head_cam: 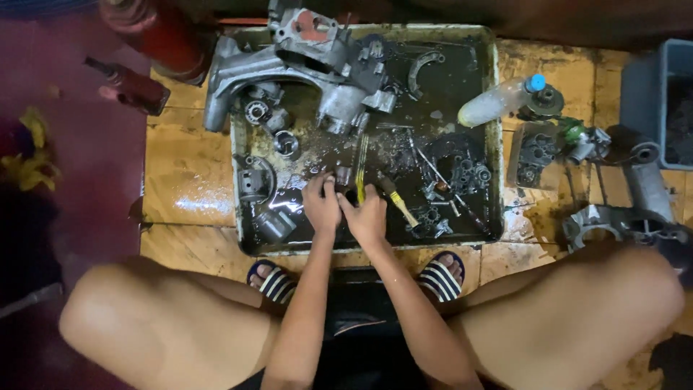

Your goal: The person sits on the floor and scrubs a metal engine part with a brush in a tray filled with liquid. They hold the part with one hand and scrub it with the other, occasionally turning it over to clean different sides.

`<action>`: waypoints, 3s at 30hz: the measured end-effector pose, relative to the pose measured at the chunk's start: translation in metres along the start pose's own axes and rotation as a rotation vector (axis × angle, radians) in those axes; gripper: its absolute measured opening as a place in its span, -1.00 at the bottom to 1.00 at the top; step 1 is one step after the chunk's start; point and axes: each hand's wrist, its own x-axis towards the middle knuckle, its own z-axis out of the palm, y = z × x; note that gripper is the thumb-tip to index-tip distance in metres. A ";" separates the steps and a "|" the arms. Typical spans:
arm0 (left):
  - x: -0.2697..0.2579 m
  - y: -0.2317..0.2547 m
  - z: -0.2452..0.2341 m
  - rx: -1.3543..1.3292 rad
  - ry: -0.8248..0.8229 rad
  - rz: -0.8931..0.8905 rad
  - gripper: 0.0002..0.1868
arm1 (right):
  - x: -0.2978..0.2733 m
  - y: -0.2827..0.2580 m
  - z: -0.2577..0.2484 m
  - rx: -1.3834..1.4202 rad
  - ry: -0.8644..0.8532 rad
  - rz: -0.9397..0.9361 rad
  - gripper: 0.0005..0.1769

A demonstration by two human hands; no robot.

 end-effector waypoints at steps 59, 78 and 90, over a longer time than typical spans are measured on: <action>0.009 -0.054 0.056 -0.046 0.409 -0.149 -0.83 | -0.089 0.056 -0.034 -0.219 -0.082 -0.225 -0.65; -0.010 -0.055 0.039 0.269 0.514 0.076 -0.68 | -0.077 0.019 -0.058 -0.049 -0.225 -0.209 -0.58; 0.016 -0.091 0.031 0.327 0.399 0.361 -0.70 | -0.080 -0.016 -0.091 -0.155 -0.356 -0.078 -0.49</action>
